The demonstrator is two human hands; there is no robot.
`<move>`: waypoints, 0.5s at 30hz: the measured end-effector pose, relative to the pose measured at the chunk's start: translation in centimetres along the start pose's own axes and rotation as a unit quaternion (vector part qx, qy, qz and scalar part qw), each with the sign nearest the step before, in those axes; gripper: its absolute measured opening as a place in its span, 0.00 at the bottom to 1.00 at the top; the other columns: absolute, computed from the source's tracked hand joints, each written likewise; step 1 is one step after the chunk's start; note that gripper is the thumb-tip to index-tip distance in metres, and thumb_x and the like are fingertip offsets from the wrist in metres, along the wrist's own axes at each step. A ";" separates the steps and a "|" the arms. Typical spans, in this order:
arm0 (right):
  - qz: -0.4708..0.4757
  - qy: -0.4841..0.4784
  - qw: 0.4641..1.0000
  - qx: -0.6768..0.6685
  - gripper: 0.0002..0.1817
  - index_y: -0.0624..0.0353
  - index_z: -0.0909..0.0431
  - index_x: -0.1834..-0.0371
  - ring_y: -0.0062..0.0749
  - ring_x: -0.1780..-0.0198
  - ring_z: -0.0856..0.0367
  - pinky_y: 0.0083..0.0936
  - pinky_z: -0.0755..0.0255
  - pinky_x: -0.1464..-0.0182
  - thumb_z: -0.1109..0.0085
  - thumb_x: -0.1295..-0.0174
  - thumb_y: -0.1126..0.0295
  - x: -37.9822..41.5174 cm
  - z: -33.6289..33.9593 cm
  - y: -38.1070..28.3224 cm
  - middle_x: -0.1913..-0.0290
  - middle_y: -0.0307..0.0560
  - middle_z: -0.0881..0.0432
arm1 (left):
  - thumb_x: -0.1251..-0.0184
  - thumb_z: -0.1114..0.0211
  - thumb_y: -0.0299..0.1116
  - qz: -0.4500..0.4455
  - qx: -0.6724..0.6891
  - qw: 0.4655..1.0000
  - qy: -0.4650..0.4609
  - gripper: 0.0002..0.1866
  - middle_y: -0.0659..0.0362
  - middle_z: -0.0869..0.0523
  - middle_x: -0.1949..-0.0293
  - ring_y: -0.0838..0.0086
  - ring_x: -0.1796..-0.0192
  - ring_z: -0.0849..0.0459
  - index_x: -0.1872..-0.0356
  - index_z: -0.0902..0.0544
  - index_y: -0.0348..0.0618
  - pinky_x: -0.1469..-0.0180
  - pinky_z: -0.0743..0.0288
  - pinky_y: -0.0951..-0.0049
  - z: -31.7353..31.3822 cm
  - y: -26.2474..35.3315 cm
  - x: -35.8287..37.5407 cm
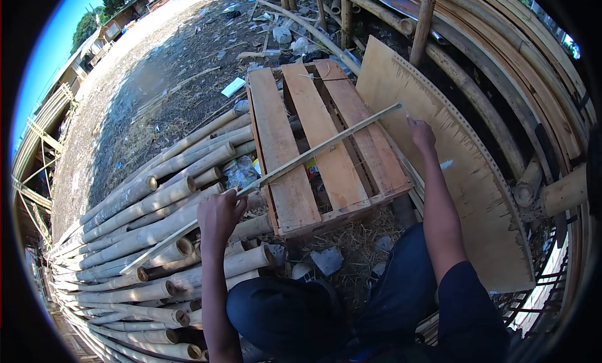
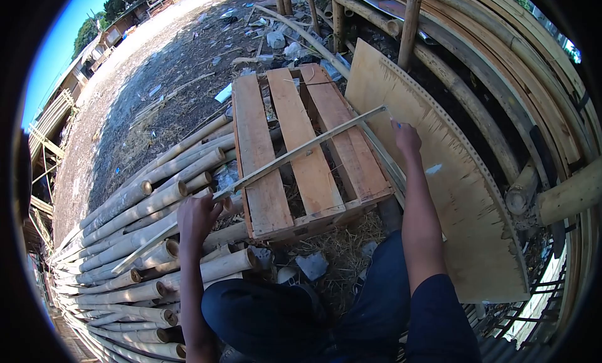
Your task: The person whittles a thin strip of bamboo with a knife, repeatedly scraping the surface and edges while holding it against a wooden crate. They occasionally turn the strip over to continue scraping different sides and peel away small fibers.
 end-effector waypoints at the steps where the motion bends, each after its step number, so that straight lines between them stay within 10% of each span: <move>1: 0.000 -0.001 1.000 -0.002 0.36 0.66 0.17 0.62 0.59 0.53 0.17 0.46 0.27 0.49 0.55 0.33 0.38 0.0 0.0 -0.4 0.61 0.66 0.16 | 0.39 0.35 0.53 0.002 0.009 1.000 -0.006 0.20 0.49 0.18 0.80 0.54 0.73 0.17 0.76 0.18 0.45 0.69 0.26 0.55 0.0 0.0 0.0; 15: 0.312 -0.221 0.923 0.033 0.31 0.62 0.18 0.70 0.56 0.65 0.17 0.45 0.25 0.60 0.53 0.30 0.43 15.7 3.7 -19.0 0.72 0.61 0.18 | 0.38 0.36 0.54 0.093 0.134 0.973 -0.162 0.22 0.48 0.15 0.74 0.52 0.66 0.15 0.70 0.15 0.41 0.62 0.24 0.53 -0.4 1.2 0.0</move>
Point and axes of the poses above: each hand's wrist, its own x-axis away from the middle knuckle, its own z-axis out of the back of the hand, y = z × x, the point moved 2 cm from there along -x, towards the middle knuckle
